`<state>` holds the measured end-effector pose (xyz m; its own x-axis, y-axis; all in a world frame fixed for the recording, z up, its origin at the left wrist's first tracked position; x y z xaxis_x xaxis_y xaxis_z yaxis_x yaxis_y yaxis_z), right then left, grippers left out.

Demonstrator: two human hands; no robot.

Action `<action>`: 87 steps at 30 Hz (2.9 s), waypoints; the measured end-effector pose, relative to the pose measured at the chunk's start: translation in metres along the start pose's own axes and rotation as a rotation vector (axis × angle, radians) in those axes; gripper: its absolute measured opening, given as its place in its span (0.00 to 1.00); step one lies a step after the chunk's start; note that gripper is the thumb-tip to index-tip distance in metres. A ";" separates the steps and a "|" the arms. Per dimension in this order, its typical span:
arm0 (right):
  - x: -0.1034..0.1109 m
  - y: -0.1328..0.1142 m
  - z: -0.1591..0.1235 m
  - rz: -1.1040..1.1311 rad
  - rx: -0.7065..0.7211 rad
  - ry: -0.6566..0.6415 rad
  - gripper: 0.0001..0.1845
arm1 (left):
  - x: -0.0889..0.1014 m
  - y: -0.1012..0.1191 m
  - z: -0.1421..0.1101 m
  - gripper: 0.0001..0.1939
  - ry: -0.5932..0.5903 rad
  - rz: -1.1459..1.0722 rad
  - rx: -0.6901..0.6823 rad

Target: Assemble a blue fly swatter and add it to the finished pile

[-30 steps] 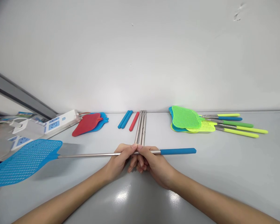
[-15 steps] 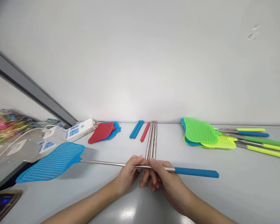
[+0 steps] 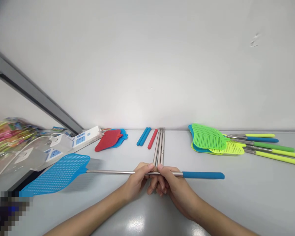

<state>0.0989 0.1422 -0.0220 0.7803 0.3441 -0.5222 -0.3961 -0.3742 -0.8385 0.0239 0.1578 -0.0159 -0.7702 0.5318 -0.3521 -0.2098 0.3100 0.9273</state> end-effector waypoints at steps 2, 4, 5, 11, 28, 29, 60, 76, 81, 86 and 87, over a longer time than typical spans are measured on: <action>0.000 0.000 0.000 0.000 0.000 0.002 0.26 | 0.000 0.000 0.000 0.27 -0.002 -0.003 -0.006; 0.000 -0.001 0.000 0.003 0.006 -0.001 0.26 | -0.001 0.001 0.000 0.26 -0.010 0.003 -0.018; 0.000 -0.001 0.000 0.004 0.011 -0.001 0.25 | -0.001 0.002 0.000 0.26 -0.016 0.007 -0.021; -0.001 -0.002 0.000 0.001 0.026 -0.005 0.25 | -0.001 0.004 0.000 0.27 -0.014 0.042 -0.004; -0.002 -0.001 0.000 -0.027 0.033 -0.024 0.25 | -0.003 0.005 -0.002 0.27 -0.047 0.069 -0.005; -0.001 -0.001 0.000 -0.025 0.037 -0.026 0.26 | -0.003 0.006 -0.002 0.27 -0.045 0.071 0.000; 0.000 -0.001 0.001 0.013 0.071 -0.051 0.25 | -0.004 0.007 0.000 0.26 -0.018 0.103 -0.027; 0.001 -0.001 0.002 0.010 0.073 -0.032 0.25 | -0.002 0.005 0.000 0.27 -0.018 0.151 -0.043; 0.002 0.000 0.003 0.018 0.061 -0.031 0.25 | -0.002 0.006 0.001 0.25 -0.044 0.143 -0.009; 0.001 0.001 0.003 0.024 0.055 -0.028 0.26 | -0.004 0.009 0.001 0.25 -0.067 0.118 -0.009; 0.001 0.000 0.003 0.023 0.059 -0.027 0.26 | -0.004 0.010 0.001 0.25 -0.062 0.122 -0.017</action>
<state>0.0983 0.1447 -0.0230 0.7575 0.3597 -0.5448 -0.4423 -0.3310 -0.8335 0.0257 0.1596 -0.0057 -0.7523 0.6124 -0.2430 -0.1273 0.2268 0.9656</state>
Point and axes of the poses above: each hand's wrist, its own z-axis towards the middle knuckle, its own x-axis out of the back of the hand, y = z × x, the point moved 5 cm from there along z, towards the middle knuckle
